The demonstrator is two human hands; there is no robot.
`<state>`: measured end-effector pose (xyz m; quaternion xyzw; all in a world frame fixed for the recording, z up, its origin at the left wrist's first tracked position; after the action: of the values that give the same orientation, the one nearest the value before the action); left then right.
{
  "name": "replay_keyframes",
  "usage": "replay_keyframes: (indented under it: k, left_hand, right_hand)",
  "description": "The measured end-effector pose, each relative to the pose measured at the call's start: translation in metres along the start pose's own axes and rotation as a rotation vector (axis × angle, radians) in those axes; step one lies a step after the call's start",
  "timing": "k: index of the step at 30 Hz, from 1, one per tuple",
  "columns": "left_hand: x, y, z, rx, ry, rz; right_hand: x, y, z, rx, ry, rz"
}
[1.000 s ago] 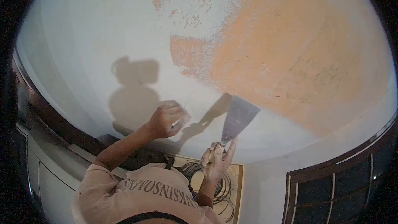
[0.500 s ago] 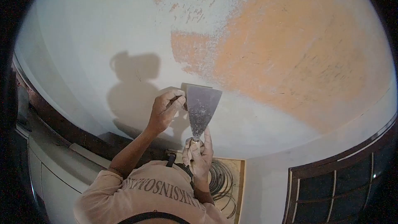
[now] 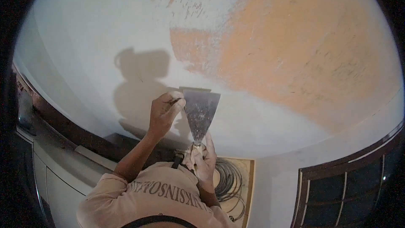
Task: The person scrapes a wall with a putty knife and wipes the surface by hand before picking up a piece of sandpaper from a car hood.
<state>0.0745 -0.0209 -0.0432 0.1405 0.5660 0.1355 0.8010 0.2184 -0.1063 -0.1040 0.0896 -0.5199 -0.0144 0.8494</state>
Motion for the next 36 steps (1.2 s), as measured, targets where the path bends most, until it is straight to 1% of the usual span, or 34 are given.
replay_keyframes:
  k: [1, 2, 3, 4, 5, 8, 11, 14, 15, 17, 20, 21, 23, 24, 27, 29, 32, 35, 36]
  left_hand:
    - [-0.001, 0.000, -0.002, -0.007, 0.014, -0.032]
    - [-0.002, 0.001, -0.005, 0.006, 0.028, -0.010]
    - [0.010, -0.010, -0.025, 0.003, 0.036, 0.022]
    - [0.014, -0.013, -0.030, 0.015, 0.051, 0.047]
    - [0.023, -0.014, -0.035, -0.005, -0.038, -0.013]
    - [0.024, -0.021, -0.044, -0.005, -0.006, -0.107]
    - [0.029, -0.033, -0.057, 0.025, -0.035, -0.127]
    - [0.029, -0.038, -0.058, 0.011, -0.008, -0.124]
    - [0.028, -0.040, -0.057, 0.006, 0.001, -0.117]
    - [0.026, -0.041, -0.057, 0.001, 0.029, -0.091]
    - [0.030, -0.041, -0.065, 0.096, 0.228, -0.019]
    - [0.027, -0.041, -0.062, 0.104, 0.192, 0.005]
    - [0.015, -0.041, -0.060, 0.142, 0.359, 0.037]
    - [0.015, -0.035, -0.062, 0.159, 0.446, 0.038]
    - [0.023, -0.035, -0.064, 0.125, 0.484, 0.087]
    - [0.024, -0.036, -0.062, 0.080, 0.472, 0.070]
    - [0.026, -0.040, -0.057, 0.053, 0.463, 0.080]
    - [0.018, -0.040, -0.051, 0.042, 0.514, 0.170]
    - [0.016, -0.041, -0.047, 0.034, 0.533, 0.201]
  right_hand:
    - [0.000, 0.001, -0.002, 0.021, -0.013, 0.003]
    - [-0.001, 0.000, -0.004, 0.044, -0.025, 0.004]
    - [-0.023, -0.002, -0.005, 0.084, -0.045, 0.007]
    - [-0.028, -0.001, -0.008, 0.109, -0.056, 0.006]
    - [-0.030, 0.000, -0.011, 0.133, -0.064, 0.006]
    - [-0.028, 0.002, -0.015, 0.152, -0.082, 0.055]
    - [-0.034, 0.004, -0.014, 0.197, -0.088, 0.073]
    - [-0.028, 0.003, -0.015, 0.212, -0.110, 0.137]
    - [-0.026, 0.004, -0.014, 0.213, -0.108, 0.185]
    - [-0.034, 0.002, -0.018, 0.222, -0.058, 0.161]
    - [-0.051, 0.003, -0.026, 0.242, -0.016, 0.127]
    - [-0.055, 0.003, -0.028, 0.238, -0.024, 0.118]
    - [-0.061, 0.007, -0.031, 0.245, -0.086, 0.077]
    - [-0.062, 0.014, -0.034, 0.260, -0.091, 0.111]
    - [-0.055, 0.017, -0.034, 0.269, -0.117, 0.172]
    - [-0.056, 0.017, -0.038, 0.246, -0.149, 0.180]
    - [-0.052, 0.020, -0.040, 0.240, -0.351, 0.136]
    - [-0.034, 0.017, -0.028, 0.256, -0.178, 0.137]
    - [-0.029, 0.016, -0.027, 0.256, -0.187, 0.148]
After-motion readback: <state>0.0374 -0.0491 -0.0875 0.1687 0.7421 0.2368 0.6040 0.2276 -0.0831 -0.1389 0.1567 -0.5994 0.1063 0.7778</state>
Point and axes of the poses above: each hand's wrist, its own y-axis towards the middle knuckle, its own z-axis out of the palm, x = y × z, the point moved 1 cm from there along y, towards the middle knuckle, and after that the axes turned 6 degrees about -y, right-handed, at the moved point
